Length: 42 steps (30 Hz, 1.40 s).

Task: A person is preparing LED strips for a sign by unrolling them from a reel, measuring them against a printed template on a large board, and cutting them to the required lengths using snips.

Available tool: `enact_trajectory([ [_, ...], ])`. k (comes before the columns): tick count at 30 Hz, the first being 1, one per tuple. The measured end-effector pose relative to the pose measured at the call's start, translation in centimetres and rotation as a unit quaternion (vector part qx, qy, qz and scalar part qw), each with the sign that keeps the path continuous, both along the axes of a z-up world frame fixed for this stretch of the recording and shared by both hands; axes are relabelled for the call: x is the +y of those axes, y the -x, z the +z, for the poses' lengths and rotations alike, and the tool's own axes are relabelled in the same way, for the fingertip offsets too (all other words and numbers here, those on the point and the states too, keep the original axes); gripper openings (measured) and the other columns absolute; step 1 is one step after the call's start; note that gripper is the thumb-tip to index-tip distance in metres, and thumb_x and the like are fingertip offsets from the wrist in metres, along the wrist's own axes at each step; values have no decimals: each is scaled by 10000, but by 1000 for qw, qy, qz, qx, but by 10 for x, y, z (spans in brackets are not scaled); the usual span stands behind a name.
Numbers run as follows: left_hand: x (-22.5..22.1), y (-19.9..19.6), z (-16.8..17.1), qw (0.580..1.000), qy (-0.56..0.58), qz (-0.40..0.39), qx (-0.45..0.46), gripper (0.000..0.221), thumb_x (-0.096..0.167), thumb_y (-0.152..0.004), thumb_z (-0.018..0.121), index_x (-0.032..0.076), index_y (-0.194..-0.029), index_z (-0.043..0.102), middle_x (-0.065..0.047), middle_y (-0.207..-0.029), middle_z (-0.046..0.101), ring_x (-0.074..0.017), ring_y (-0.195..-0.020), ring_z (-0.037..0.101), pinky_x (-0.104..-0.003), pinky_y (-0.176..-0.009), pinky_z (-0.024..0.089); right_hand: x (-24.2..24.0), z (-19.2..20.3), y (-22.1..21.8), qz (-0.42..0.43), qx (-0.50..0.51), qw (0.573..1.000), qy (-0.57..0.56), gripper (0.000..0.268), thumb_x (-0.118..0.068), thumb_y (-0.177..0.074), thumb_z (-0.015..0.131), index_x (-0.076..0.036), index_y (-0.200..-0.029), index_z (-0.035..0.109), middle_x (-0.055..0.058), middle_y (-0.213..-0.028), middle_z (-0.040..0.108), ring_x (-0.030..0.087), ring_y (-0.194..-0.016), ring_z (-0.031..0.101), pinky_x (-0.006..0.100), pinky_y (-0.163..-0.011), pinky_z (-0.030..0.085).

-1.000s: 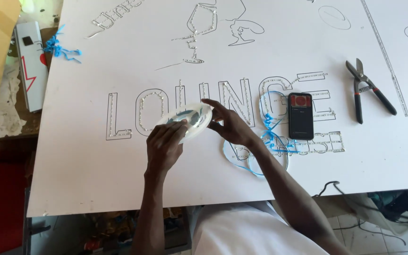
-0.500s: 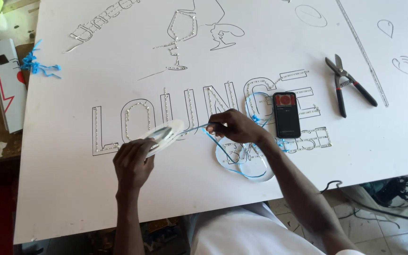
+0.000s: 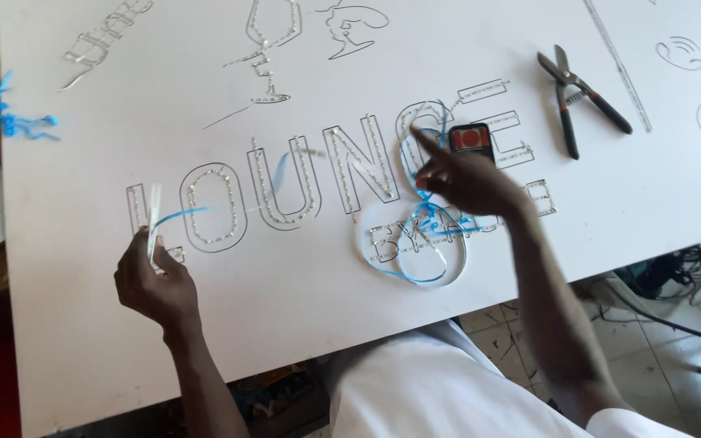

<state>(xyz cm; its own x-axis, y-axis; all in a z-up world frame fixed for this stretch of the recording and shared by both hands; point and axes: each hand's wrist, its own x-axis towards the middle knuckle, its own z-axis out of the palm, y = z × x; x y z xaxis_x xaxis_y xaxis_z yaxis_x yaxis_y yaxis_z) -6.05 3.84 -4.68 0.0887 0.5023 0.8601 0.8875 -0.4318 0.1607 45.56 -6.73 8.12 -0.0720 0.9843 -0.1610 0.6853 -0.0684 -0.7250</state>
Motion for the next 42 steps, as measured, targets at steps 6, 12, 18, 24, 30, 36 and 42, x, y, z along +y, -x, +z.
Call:
enact_trajectory([
  [6,21,-39,-32,1000,-2,8,7,444,-106,-1004,680,101,-1350,866,-136,-1473,831,-413,-1328,727,-495,-1044,507,-12,-87,-15,-128,10,992,1,385,-11,-1121,583,-30,-1481,720,259,-999,836,400,-901,850,574,-897,615],
  [12,21,-94,-70,993,110,24,32,639,-172,-836,707,153,-1368,844,-19,-1576,768,-374,-1474,602,-493,-979,500,-45,-122,-14,-169,-28,984,47,443,-49,-1110,621,-36,-1550,672,234,-987,819,365,-838,837,510,-787,632],
  [18,26,-91,-78,973,201,65,93,668,-129,-788,849,127,-1405,846,-143,-1583,737,-477,-1496,527,-577,-948,512,-59,-170,-16,-205,-157,966,12,371,-229,-1114,694,-185,-1481,731,60,-841,792,281,-714,761,466,-681,615],
  [24,15,-71,-80,938,323,12,126,800,325,-867,920,36,-1589,733,-339,-1779,456,-655,-1576,378,-741,-1078,491,-44,-205,-9,-239,-160,958,3,148,-318,-1072,698,-265,-1191,767,28,-713,729,348,-704,770,544,-743,631],
  [30,-23,-183,-31,886,294,-353,-69,417,80,-1044,802,-88,-1420,735,-326,-1460,678,-562,-1445,585,-633,-1247,450,-57,-206,-10,-213,247,941,-91,189,-102,-1081,697,-9,-1242,731,137,-770,718,228,-699,736,367,-661,629],
  [36,-55,-305,-10,616,596,-480,-188,899,793,-1092,529,193,-1757,448,-196,-1700,569,-431,-1496,626,-551,-1158,582,-64,-187,1,-181,358,906,-136,207,-43,-1025,733,47,-1204,784,156,-904,696,223,-866,726,362,-702,638],
  [42,-50,-338,-36,587,557,-502,-307,299,155,-1061,798,173,-1360,802,-91,-1236,837,-235,-1092,840,-325,-864,698,-70,-149,9,-176,170,957,-156,284,-134,-1050,812,-43,-1311,749,242,-1185,690,486,-1196,732,661,-949,605],
])
